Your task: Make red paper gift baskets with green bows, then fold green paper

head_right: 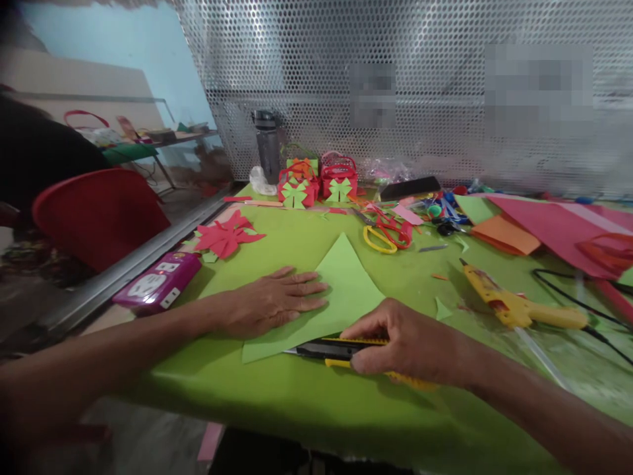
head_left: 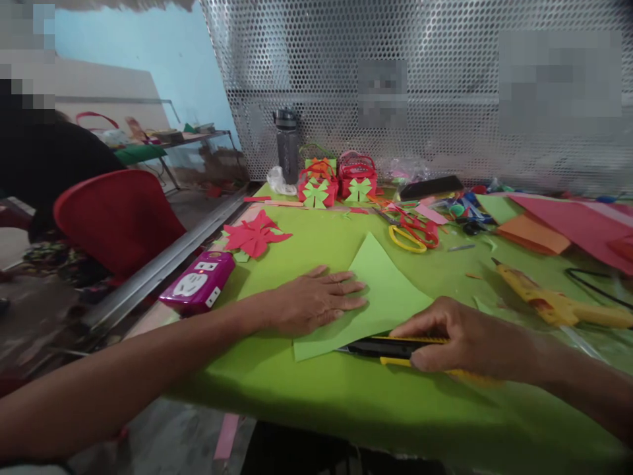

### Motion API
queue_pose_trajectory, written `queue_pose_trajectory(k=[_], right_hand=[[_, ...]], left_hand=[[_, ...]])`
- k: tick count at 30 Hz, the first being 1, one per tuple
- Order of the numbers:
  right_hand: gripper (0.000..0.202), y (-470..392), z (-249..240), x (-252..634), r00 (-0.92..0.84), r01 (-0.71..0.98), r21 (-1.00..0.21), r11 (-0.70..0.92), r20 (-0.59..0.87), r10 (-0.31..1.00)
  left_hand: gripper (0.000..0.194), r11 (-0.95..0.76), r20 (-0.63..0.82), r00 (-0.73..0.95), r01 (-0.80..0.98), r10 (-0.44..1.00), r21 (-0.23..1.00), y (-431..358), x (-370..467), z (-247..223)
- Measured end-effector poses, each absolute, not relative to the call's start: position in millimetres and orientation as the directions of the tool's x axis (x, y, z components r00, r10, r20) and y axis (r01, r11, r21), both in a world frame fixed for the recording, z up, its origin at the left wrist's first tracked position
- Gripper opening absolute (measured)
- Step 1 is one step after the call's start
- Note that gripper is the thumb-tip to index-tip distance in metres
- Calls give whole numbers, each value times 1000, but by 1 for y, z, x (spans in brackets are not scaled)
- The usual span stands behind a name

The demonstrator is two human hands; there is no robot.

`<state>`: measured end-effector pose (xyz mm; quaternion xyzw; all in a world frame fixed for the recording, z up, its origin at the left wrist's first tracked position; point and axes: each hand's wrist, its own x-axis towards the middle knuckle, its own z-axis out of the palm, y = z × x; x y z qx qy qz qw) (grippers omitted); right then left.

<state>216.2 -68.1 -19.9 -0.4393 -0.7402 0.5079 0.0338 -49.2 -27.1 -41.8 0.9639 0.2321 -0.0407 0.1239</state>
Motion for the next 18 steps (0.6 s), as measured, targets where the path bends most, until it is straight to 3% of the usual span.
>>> queue_pose_trajectory(k=[5, 18], right_hand=[[28, -69, -18, 209, -657, 602, -796, 60, -452, 604], [21, -73, -20, 187, -675, 563, -826, 35, -435, 596]], left_hand=[[48, -870, -120, 894, 447, 431, 208, -27, -50, -43], [47, -887, -63, 909, 416, 413, 201, -27, -49, -43]])
